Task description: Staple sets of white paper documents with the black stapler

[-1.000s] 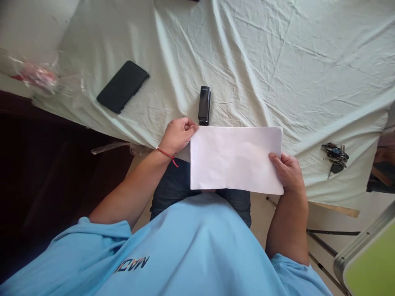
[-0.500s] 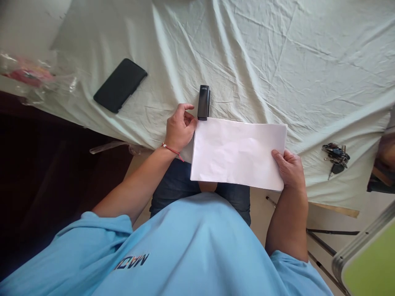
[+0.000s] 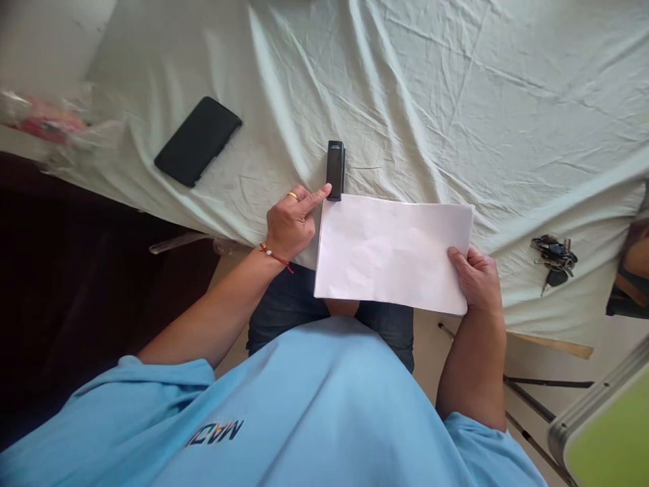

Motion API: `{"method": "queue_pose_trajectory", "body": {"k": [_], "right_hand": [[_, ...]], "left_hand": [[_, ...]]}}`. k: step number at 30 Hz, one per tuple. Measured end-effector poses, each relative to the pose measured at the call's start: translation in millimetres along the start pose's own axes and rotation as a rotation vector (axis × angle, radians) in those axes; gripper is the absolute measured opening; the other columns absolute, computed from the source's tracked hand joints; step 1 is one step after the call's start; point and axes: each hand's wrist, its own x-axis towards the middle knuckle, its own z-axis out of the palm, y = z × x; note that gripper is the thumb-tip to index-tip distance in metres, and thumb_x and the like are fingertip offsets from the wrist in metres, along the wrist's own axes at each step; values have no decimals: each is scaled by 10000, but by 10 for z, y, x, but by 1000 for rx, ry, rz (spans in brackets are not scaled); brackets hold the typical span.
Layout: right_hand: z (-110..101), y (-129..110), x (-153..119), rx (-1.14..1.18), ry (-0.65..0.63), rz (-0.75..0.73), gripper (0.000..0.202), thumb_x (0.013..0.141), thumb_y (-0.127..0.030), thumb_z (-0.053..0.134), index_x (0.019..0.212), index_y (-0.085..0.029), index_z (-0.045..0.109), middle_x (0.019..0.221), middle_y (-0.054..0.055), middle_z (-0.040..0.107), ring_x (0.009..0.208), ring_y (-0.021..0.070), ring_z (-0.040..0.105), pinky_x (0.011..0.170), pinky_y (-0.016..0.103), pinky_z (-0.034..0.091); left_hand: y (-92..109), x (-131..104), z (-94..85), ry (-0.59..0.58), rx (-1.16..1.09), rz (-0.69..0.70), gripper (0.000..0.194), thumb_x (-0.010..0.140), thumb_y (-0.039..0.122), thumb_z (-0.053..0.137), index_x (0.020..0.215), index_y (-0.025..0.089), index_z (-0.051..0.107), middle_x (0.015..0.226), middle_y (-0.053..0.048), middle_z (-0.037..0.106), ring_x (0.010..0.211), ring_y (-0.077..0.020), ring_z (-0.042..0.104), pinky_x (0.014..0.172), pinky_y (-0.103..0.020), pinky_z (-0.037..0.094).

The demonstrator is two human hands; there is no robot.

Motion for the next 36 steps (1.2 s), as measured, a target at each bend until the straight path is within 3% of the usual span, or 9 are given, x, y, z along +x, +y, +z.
{"method": "queue_pose_trajectory", "body": {"k": [6,12,16,19,21,23,25,29,36], "right_hand": [[-15,82,-27,58,0,-67,612,696,-782,1125,1043,-317,932,930,53,911,822,301,858,676,434,714],[-140,185,-168,102,38,-71,598,634,-760,1164,969,-315,945,866,42,895,699,248,783,564,381,623],[-127,215,-187,192,175,-186,552,591,-732,1182,863,-329,922,903,13,905,803,222,793,715,375,695],[-41,208,-120,214,226,-262,512,635,-735,1159,873,-344,930,889,16,886,854,243,801,794,414,717],[29,207,-54,199,215,-313,486,693,-749,1132,896,-357,928,894,32,874,855,261,793,779,437,707],[97,217,5,177,185,-352,505,726,-785,1110,897,-355,909,882,37,850,827,257,761,732,431,671],[154,239,41,132,152,-352,548,751,-818,1089,883,-330,877,852,20,811,771,222,692,679,393,603],[237,298,54,10,164,-361,674,794,-881,1027,765,-281,723,710,-31,614,676,153,468,610,331,402],[361,288,11,64,267,-404,683,782,-899,1014,805,-289,707,732,-25,590,706,163,453,635,335,399]], "left_hand": [[-9,-6,29,46,-156,20,817,986,11,526,1649,343,871,1084,-55,852,967,-206,753,879,-306,596],[-53,-11,31,82,-415,-71,751,1003,149,682,1752,201,712,1077,-30,875,762,-145,669,837,-287,588],[-66,33,-74,52,-611,-228,488,1173,579,696,1439,186,813,1006,-59,882,729,-149,680,754,-286,564],[-17,27,-188,-1,-751,-307,821,1145,964,518,1116,207,834,912,-68,840,608,-131,565,615,-302,464],[28,-1,-268,-60,-778,-284,916,1097,1050,479,961,204,805,832,-58,778,599,-131,525,599,-312,422],[60,-31,-334,-137,-713,-206,835,1063,1003,622,891,202,781,764,-28,703,647,-142,531,632,-313,419],[69,-48,-373,-191,-609,-132,650,1021,828,799,836,208,737,712,10,625,675,-144,516,658,-313,407],[40,-39,-362,-195,-537,-101,419,997,517,784,752,230,601,670,45,537,641,-126,454,662,-317,369],[-34,-17,-279,-166,-628,-196,599,1014,710,791,725,240,557,667,32,510,648,-127,434,626,-307,332]]}}
